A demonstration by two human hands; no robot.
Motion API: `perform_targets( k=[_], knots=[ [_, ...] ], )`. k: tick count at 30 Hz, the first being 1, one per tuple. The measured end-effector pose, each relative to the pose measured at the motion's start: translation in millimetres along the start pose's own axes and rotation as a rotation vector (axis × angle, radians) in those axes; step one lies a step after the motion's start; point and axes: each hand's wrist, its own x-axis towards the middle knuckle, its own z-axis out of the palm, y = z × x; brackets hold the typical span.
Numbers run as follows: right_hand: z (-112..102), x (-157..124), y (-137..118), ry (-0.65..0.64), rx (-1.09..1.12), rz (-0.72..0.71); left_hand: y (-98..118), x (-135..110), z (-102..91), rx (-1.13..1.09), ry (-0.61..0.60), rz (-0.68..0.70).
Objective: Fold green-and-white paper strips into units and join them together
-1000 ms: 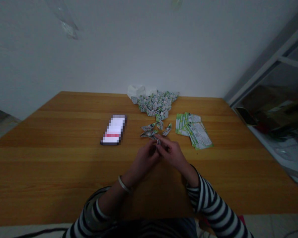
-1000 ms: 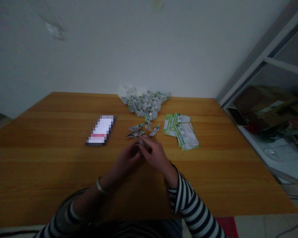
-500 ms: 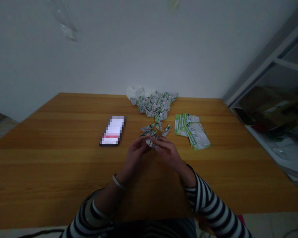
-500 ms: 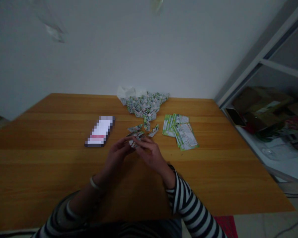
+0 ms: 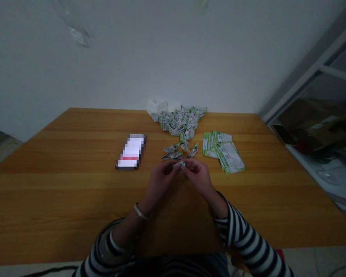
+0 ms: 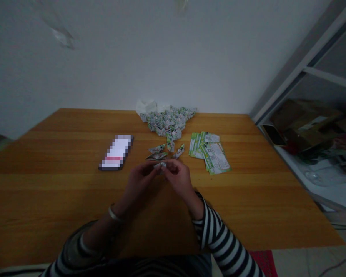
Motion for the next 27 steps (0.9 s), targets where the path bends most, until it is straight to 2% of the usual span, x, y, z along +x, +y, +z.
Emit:
perform_targets(
  k=[4, 9, 13, 21, 24, 27],
  knots=[
    [-5.0, 2.1, 3.1, -0.010, 0.031, 0.072, -2.8, 0.5, -1.4, 0.287, -0.019, 0.077],
    [-6.1, 3.5, 3.4, -0.009, -0.065, 0.009, -5.4, 3.1, -1.7, 0.345, -0.053, 0.180],
    [-5.6, 2.2, -0.1, -0.002, -0.138, -0.035, -4.5, 2.1, -1.0, 0.352, -0.072, 0.184],
    [5.2, -3.2, -4.6, 0.093, 0.063, -0.010, -14.2, 1.8, 0.1, 0.099, 0.041, 0.082],
    [6.7, -3.8, -6.7, 0.116, 0.172, -0.028, -18.3, 3.8, 0.8, -0.092, 0.040, -0.001],
    [3.2, -3.4, -9.0, 0.115, 0.193, -0.032, -15.4, 4.6, 1.8, -0.235, 0.026, -0.097]
  ],
)
